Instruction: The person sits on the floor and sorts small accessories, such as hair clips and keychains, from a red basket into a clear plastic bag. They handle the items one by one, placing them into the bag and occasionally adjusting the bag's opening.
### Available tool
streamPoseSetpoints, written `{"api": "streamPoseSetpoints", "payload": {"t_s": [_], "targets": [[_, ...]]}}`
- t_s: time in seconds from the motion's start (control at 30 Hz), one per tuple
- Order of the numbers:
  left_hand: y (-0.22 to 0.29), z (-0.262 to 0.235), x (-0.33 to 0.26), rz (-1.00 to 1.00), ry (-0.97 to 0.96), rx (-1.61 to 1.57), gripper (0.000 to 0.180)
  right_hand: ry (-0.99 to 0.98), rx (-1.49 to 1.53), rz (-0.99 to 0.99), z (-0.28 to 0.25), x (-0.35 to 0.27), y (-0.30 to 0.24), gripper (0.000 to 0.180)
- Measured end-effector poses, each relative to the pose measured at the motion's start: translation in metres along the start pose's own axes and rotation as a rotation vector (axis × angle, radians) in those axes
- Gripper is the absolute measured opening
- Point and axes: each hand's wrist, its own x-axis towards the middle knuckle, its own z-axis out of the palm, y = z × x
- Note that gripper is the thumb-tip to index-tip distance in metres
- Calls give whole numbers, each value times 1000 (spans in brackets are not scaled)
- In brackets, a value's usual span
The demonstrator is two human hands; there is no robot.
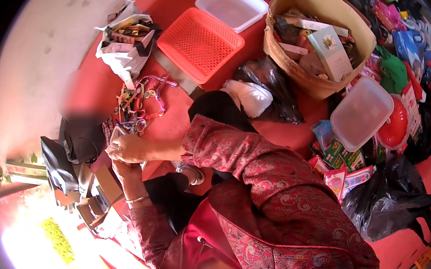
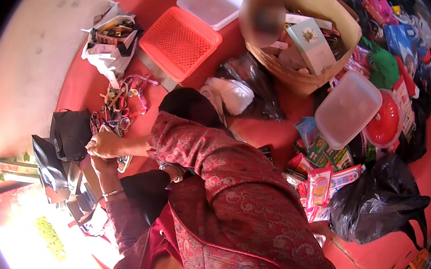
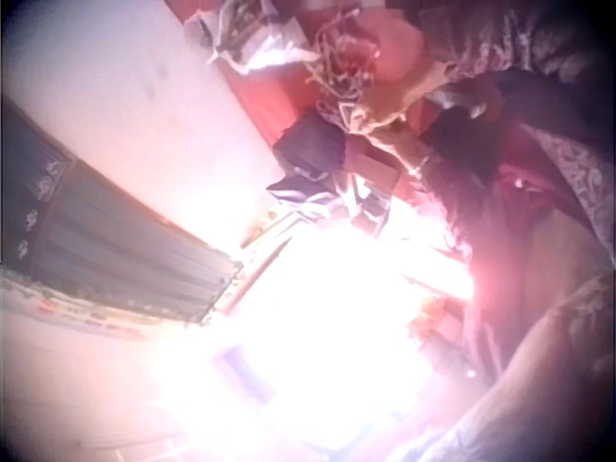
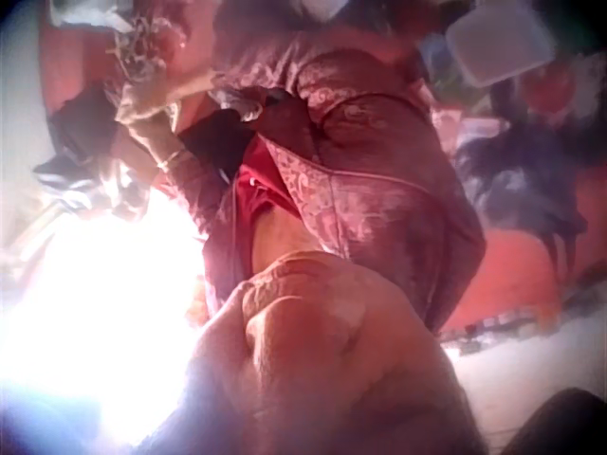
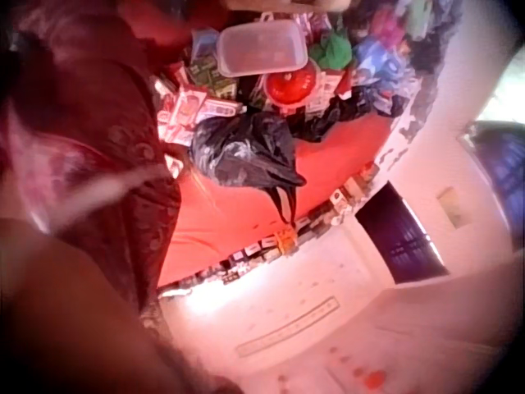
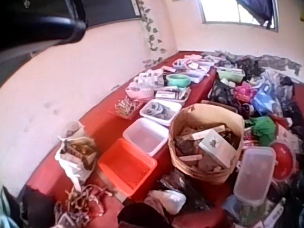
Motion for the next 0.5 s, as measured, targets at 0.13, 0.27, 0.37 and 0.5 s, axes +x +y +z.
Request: {"api": "streamPoseSetpoints", "payload": {"t_s": [0.13, 0.27, 0.37, 0.5], "targets": [[1, 28, -2, -44, -105, -37, 33, 261, -210, 1, 22, 6, 21, 27], [8, 80, -30, -43, 53, 90, 42, 307, -92, 234, -18, 14, -6, 22], [12, 86, -35, -67, -21, 234, 46, 393, -162, 350, -45, 36, -14, 24], [26, 74, -31, -94, -66, -44, 47, 491, -359, -342, -53, 39, -16, 6]]}}
